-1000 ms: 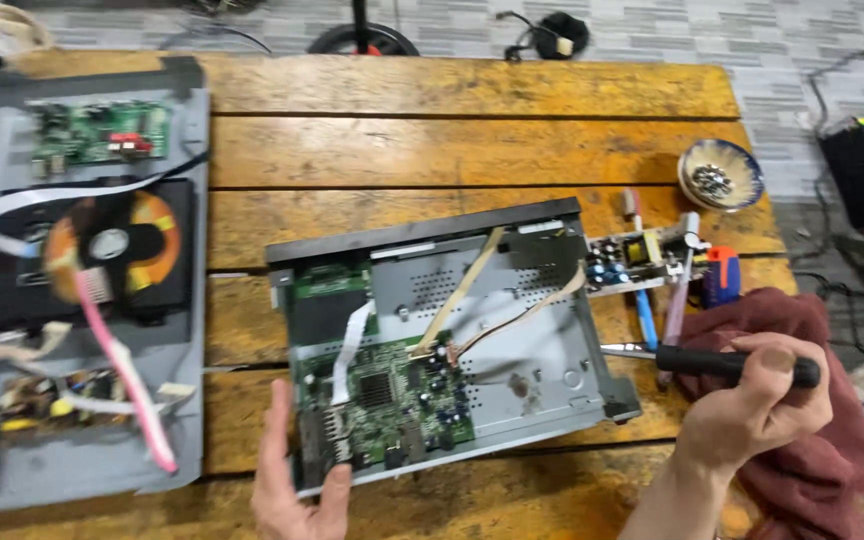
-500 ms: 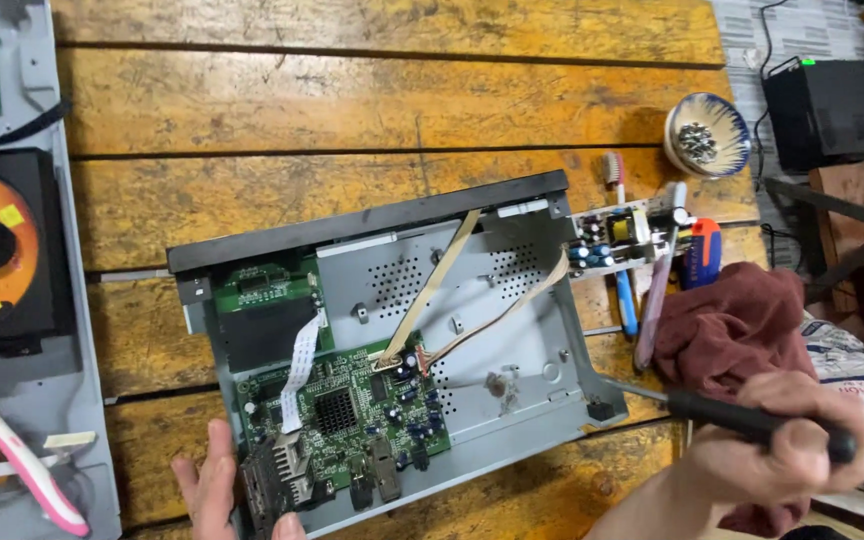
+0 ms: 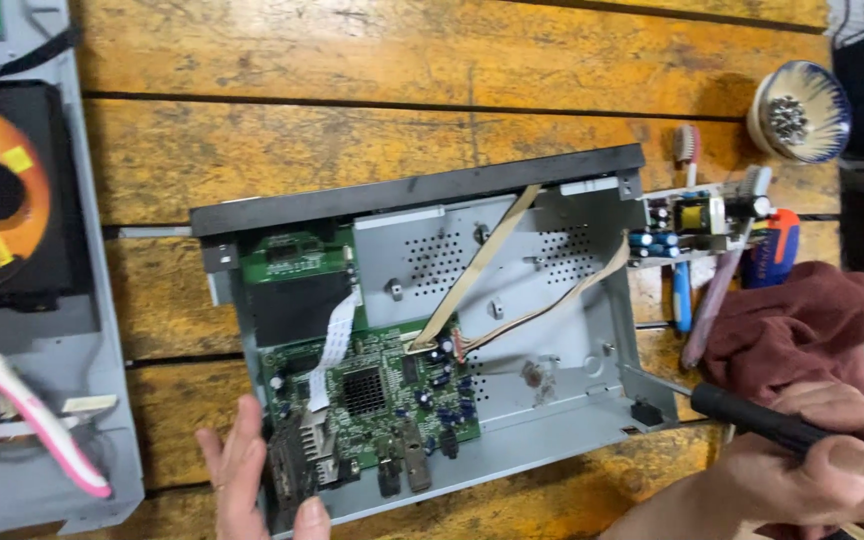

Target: Unscrewing and cleaning a circuit board from an electronic device using a screwdriver and a toothbrush

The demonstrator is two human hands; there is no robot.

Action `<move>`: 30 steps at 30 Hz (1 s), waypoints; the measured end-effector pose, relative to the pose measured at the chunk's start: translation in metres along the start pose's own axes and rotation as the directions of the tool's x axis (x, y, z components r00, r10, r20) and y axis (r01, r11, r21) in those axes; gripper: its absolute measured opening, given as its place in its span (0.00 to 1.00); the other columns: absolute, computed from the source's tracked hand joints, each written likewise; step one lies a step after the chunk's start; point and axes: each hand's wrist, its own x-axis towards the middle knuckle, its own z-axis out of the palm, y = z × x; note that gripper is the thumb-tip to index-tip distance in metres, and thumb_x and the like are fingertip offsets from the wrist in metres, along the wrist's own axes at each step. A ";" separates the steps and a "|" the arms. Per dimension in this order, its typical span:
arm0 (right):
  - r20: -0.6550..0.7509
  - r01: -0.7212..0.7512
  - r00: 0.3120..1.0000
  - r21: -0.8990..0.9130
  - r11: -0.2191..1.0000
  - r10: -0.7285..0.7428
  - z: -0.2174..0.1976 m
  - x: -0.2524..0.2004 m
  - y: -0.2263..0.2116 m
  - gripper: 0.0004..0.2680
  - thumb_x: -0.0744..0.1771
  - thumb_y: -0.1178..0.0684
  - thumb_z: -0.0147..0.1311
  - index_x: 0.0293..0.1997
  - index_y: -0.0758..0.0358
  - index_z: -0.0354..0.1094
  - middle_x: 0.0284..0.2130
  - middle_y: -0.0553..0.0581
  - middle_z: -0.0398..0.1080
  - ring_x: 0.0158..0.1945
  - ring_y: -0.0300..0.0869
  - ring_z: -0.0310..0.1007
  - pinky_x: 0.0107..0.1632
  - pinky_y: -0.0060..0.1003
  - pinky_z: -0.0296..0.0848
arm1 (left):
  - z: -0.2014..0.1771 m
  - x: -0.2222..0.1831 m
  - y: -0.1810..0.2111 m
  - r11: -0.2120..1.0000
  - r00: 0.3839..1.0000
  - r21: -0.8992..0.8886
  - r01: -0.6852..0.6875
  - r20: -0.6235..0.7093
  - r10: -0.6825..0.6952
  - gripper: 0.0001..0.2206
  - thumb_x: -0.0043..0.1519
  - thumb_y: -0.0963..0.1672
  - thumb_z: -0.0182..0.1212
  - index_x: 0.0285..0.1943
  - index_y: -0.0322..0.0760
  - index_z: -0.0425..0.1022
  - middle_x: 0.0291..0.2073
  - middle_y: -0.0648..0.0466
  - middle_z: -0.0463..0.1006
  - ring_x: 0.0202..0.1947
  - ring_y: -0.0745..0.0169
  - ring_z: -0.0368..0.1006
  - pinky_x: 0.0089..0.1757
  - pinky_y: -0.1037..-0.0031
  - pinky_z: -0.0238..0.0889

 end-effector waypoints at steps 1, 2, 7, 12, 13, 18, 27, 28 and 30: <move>0.005 -0.063 0.998 -0.062 0.996 0.063 0.003 -0.001 -0.007 0.11 0.71 0.52 0.41 0.35 0.70 0.48 0.24 0.65 0.50 0.24 0.50 0.50 0.35 0.46 0.56 | -0.008 0.001 0.003 0.998 0.992 0.015 0.064 0.112 -0.065 0.23 0.66 0.51 0.45 0.68 0.39 0.55 0.70 0.34 0.59 0.74 0.37 0.56 0.77 0.40 0.27; 0.005 -0.125 0.992 -0.125 0.984 0.126 0.005 -0.001 -0.013 0.10 0.71 0.53 0.40 0.33 0.68 0.49 0.23 0.63 0.50 0.26 0.48 0.49 0.38 0.44 0.56 | -0.016 0.002 0.005 0.991 0.966 0.038 0.127 0.221 -0.132 0.24 0.66 0.50 0.47 0.71 0.44 0.54 0.74 0.42 0.57 0.76 0.39 0.52 0.76 0.39 0.23; -0.016 -0.008 1.000 -0.082 0.997 0.007 0.005 0.017 -0.018 0.14 0.73 0.45 0.43 0.39 0.66 0.49 0.22 0.60 0.47 0.22 0.46 0.47 0.32 0.43 0.53 | 0.001 0.001 0.007 0.998 0.995 -0.015 0.063 0.081 -0.061 0.25 0.67 0.52 0.44 0.68 0.34 0.54 0.69 0.31 0.61 0.74 0.36 0.58 0.78 0.43 0.28; -0.018 0.070 0.997 -0.203 0.977 -0.075 0.010 0.024 -0.029 0.17 0.75 0.41 0.38 0.37 0.68 0.47 0.23 0.63 0.47 0.22 0.48 0.46 0.33 0.44 0.55 | -0.006 -0.004 0.016 0.959 0.952 0.099 0.267 0.126 -0.278 0.28 0.65 0.50 0.45 0.70 0.28 0.54 0.71 0.36 0.60 0.81 0.28 0.36 0.76 0.42 0.26; 0.011 0.078 0.997 -0.198 0.977 -0.077 0.008 0.024 -0.029 0.17 0.75 0.41 0.37 0.39 0.67 0.48 0.23 0.62 0.47 0.22 0.47 0.45 0.33 0.44 0.55 | -0.009 -0.005 0.013 0.974 0.964 0.099 0.204 0.154 -0.218 0.26 0.66 0.50 0.45 0.71 0.32 0.53 0.71 0.37 0.59 0.79 0.29 0.44 0.77 0.39 0.26; -0.069 0.035 0.996 -0.211 0.977 -0.051 0.004 0.027 -0.029 0.15 0.75 0.43 0.39 0.37 0.64 0.49 0.23 0.57 0.46 0.22 0.45 0.47 0.33 0.41 0.55 | -0.011 -0.008 0.004 0.991 0.981 0.077 0.107 0.155 -0.118 0.24 0.67 0.50 0.45 0.70 0.37 0.52 0.72 0.36 0.59 0.76 0.32 0.54 0.78 0.38 0.24; -0.262 -0.023 0.965 -0.180 0.983 -0.025 0.000 0.036 -0.034 0.18 0.73 0.39 0.40 0.32 0.64 0.50 0.22 0.60 0.52 0.25 0.48 0.56 0.38 0.42 0.58 | -0.012 0.010 0.014 0.824 0.805 0.184 0.536 0.180 -0.565 0.38 0.53 0.51 0.54 0.75 0.36 0.55 0.75 0.46 0.51 0.76 0.35 0.22 0.64 0.32 0.25; -0.263 -0.057 0.964 -0.105 0.993 0.027 -0.008 0.035 -0.031 0.18 0.73 0.38 0.39 0.32 0.63 0.52 0.22 0.58 0.51 0.25 0.46 0.53 0.39 0.41 0.61 | -0.014 0.005 0.007 0.952 0.946 0.197 0.236 0.176 -0.271 0.30 0.59 0.49 0.50 0.70 0.31 0.58 0.74 0.40 0.56 0.76 0.36 0.38 0.70 0.39 0.27; -0.279 -0.096 0.957 -0.020 0.995 0.086 -0.023 0.031 -0.029 0.18 0.72 0.37 0.39 0.32 0.62 0.55 0.21 0.55 0.49 0.24 0.44 0.50 0.39 0.40 0.64 | -0.018 -0.003 -0.006 0.970 0.981 0.217 -0.111 0.177 0.073 0.23 0.66 0.47 0.46 0.66 0.27 0.62 0.72 0.33 0.60 0.76 0.37 0.54 0.76 0.45 0.28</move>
